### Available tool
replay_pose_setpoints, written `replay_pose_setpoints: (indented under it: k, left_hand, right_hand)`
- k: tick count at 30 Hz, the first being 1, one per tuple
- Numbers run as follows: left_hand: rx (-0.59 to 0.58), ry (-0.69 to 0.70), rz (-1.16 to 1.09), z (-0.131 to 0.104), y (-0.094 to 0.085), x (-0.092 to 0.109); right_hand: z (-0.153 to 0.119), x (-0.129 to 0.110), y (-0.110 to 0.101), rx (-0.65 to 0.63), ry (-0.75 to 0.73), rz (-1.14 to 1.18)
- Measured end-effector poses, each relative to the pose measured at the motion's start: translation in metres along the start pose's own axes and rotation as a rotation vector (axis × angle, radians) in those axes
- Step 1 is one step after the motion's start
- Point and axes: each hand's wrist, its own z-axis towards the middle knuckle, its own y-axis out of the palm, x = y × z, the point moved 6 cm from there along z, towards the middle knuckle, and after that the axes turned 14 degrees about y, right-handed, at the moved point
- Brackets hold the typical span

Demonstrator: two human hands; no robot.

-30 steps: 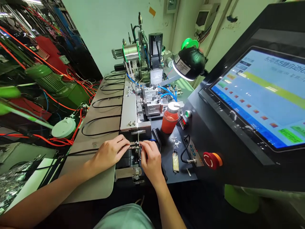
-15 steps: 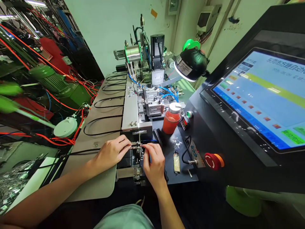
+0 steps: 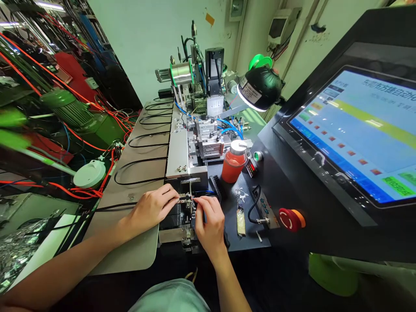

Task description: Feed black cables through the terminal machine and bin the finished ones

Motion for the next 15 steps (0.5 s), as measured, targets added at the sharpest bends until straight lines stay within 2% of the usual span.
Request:
replay_pose_setpoints:
  k: [6, 10, 13, 15]
  left_hand:
    - [0.007, 0.000, -0.022, 0.000, 0.000, 0.000]
    - [-0.011, -0.039, -0.048, 0.002, 0.000, 0.002]
    - [-0.046, -0.079, -0.049, -0.004, -0.014, -0.012]
    - [-0.086, -0.119, -0.041, -0.020, -0.034, -0.034]
  right_hand:
    - [-0.006, 0.009, -0.032, 0.234, 0.132, -0.023]
    - [-0.020, 0.008, -0.045, 0.239, 0.253, -0.026]
    - [-0.036, 0.007, -0.055, 0.246, 0.334, -0.023]
    - [-0.047, 0.015, -0.068, 0.282, 0.368, 0.005]
